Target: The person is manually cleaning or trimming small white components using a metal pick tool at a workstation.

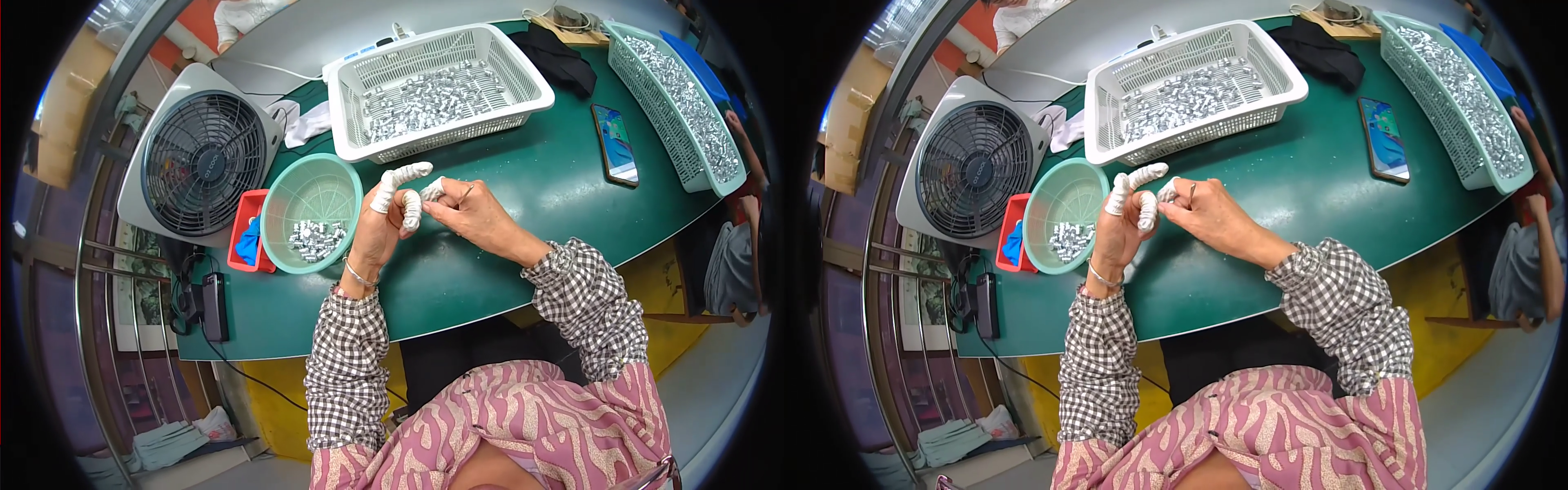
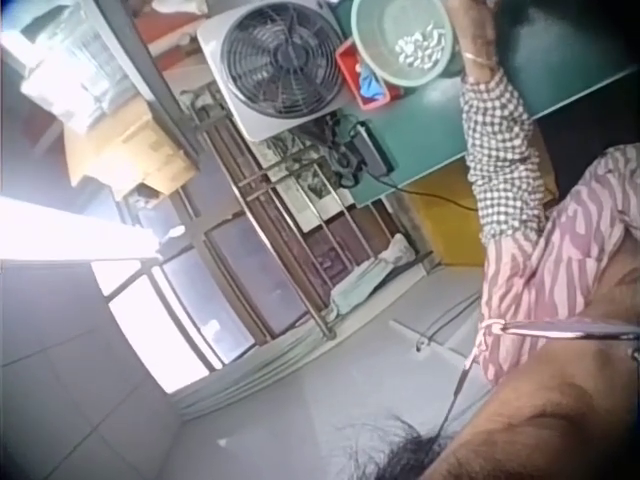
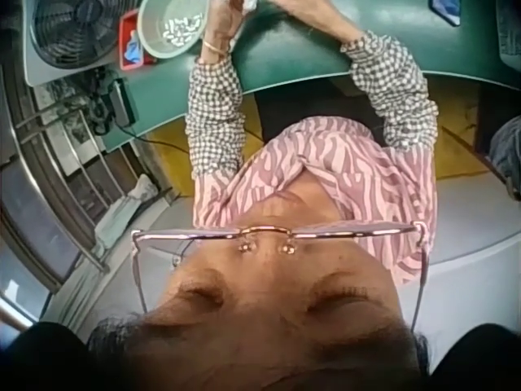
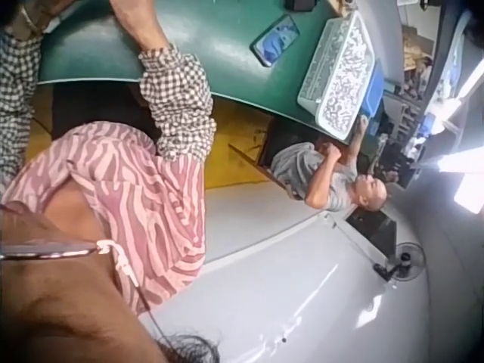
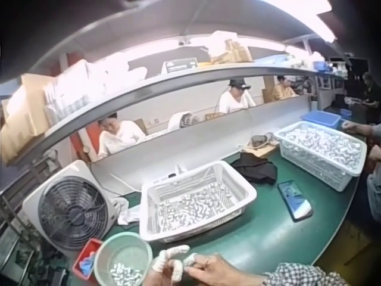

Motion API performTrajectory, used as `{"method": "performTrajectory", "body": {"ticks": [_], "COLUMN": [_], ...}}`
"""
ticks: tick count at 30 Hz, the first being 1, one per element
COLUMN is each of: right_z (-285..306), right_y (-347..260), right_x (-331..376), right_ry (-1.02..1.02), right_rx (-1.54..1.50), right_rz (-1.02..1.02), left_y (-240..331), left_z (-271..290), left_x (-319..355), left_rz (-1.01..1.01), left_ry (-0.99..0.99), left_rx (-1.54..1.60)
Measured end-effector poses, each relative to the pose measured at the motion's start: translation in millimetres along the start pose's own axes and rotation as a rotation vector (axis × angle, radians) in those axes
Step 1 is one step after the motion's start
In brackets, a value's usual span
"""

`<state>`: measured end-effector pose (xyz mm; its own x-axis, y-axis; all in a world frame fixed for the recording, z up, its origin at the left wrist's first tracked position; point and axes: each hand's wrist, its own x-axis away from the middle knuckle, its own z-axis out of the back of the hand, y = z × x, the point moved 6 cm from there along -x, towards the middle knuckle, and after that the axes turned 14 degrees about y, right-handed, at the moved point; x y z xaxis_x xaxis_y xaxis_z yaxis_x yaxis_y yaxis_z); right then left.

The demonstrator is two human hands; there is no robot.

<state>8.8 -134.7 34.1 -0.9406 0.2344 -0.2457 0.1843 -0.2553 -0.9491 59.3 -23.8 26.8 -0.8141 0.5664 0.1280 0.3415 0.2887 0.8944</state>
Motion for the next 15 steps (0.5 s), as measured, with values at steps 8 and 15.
{"method": "performTrajectory", "body": {"ticks": [8,15], "right_z": [-2.2,1.7], "right_y": [1.2,-2.9], "right_x": [0.5,0.8], "right_ry": [-0.041,0.027], "right_rx": [-0.117,-0.082], "right_rz": [-0.037,-0.028], "left_y": [0.2,-4.0], "left_z": [-0.8,-2.0], "left_x": [2.2,3.1], "left_rz": [-0.025,0.053], "left_ry": [-0.031,-0.095], "left_rx": [-0.044,0.054]}}
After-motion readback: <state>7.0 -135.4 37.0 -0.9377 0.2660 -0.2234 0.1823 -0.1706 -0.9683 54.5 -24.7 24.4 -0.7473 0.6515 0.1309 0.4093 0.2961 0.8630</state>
